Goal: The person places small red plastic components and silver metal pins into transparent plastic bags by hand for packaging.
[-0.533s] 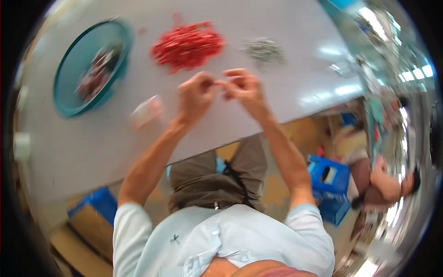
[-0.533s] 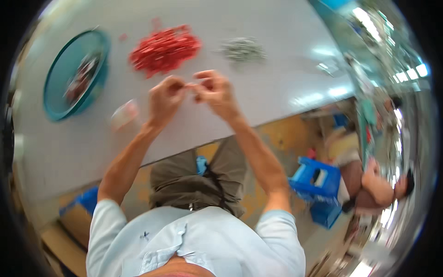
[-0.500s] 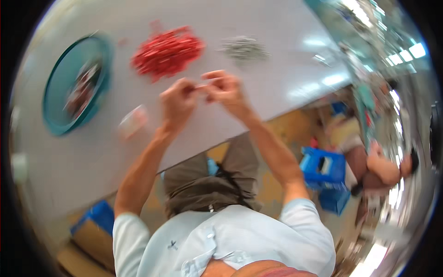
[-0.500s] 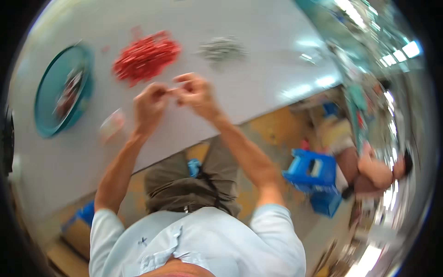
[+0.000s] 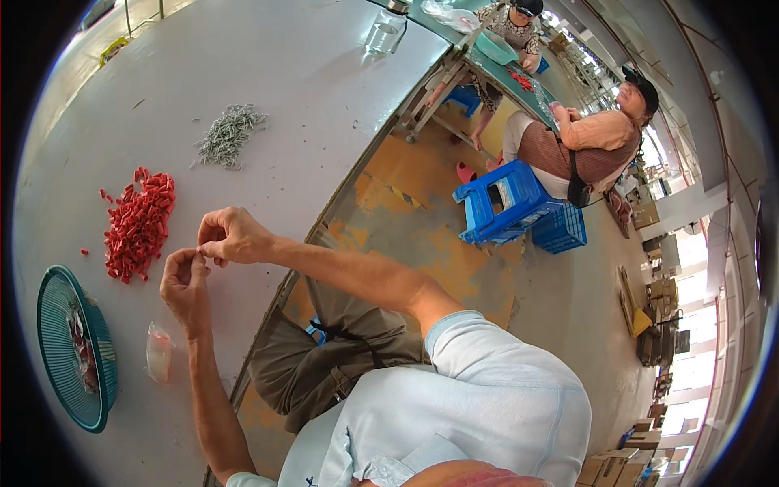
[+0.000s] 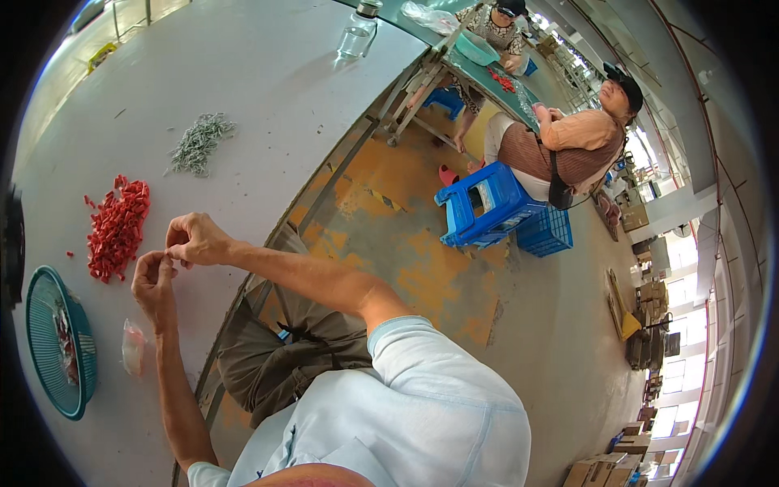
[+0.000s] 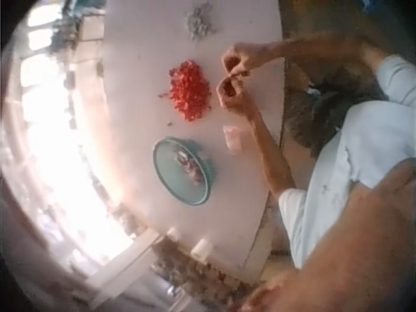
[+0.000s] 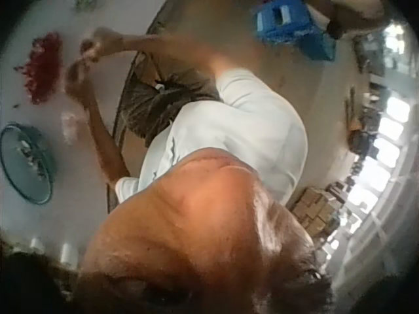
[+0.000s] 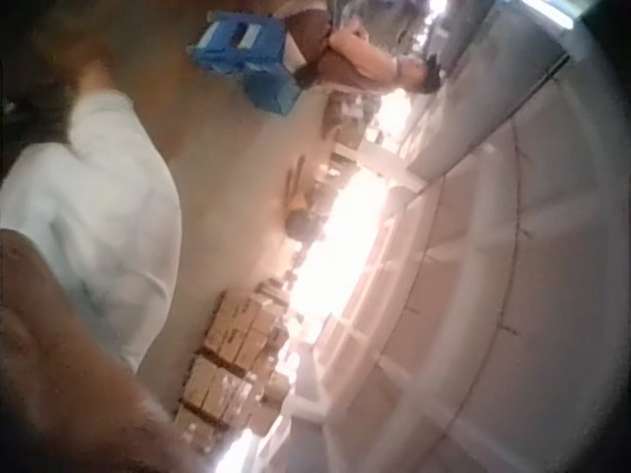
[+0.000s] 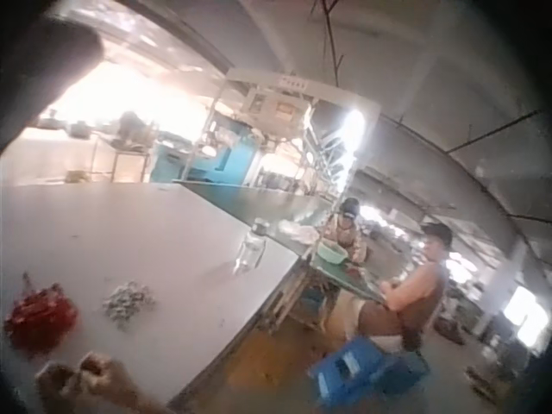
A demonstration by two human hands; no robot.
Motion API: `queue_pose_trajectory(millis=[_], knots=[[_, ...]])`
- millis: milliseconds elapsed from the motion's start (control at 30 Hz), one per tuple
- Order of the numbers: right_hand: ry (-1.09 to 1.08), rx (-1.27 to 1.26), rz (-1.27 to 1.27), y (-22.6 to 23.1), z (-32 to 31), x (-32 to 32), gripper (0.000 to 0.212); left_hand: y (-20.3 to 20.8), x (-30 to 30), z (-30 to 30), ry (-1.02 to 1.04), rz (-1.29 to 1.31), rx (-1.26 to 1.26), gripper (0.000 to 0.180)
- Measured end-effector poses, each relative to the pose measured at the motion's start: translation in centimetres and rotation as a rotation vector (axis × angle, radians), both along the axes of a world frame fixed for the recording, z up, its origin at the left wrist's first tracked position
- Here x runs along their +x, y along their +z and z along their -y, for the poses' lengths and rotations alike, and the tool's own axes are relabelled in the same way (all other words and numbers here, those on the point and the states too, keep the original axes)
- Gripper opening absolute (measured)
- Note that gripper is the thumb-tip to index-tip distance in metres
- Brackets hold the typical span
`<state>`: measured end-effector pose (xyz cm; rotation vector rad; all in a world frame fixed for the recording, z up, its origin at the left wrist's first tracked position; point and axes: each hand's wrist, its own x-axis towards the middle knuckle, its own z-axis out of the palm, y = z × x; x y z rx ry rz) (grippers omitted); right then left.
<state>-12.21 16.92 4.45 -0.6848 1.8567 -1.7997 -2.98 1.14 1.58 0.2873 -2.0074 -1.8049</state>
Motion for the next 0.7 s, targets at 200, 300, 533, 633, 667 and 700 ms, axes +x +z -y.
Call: queue_pose_trajectory(millis=[200, 300, 533, 633, 667, 700], knots=[[-0.257, 0.108, -0.719, -1.1, 1.1, 2.0, 0.009, -0.9, 0.2, 0.0, 0.055, -0.041, -0.306, 0.006], [-0.26, 0.132, -0.716, -1.0, 1.0, 2.2, 0.008, -0.6, 0.3, 0.2, 0.06, -0.007, -0.251, 0.006], [-0.262, 0.185, -0.726, 0.2, 0.2, 2.9, 0.008, 0.1, 0.2, 0.3, -0.051, 0.049, -0.021, 0.005], [-0.233, 0.111, -0.752, -0.2, 1.4, 3.2, 0.008, -0.4, 1.4, 2.7, -0.04, 0.072, 0.048, 0.007], [-0.205, 0.024, -0.782, -0.3, 2.6, 3.5, 0.009, -0.3, 2.0, 3.6, -0.027, 0.057, 0.071, 0.005], [-0.211, -0.061, -0.81, -1.0, 2.9, 2.8, 0.014, 0.2, 1.7, 3.7, -0.015, 0.055, 0.104, 0.004]])
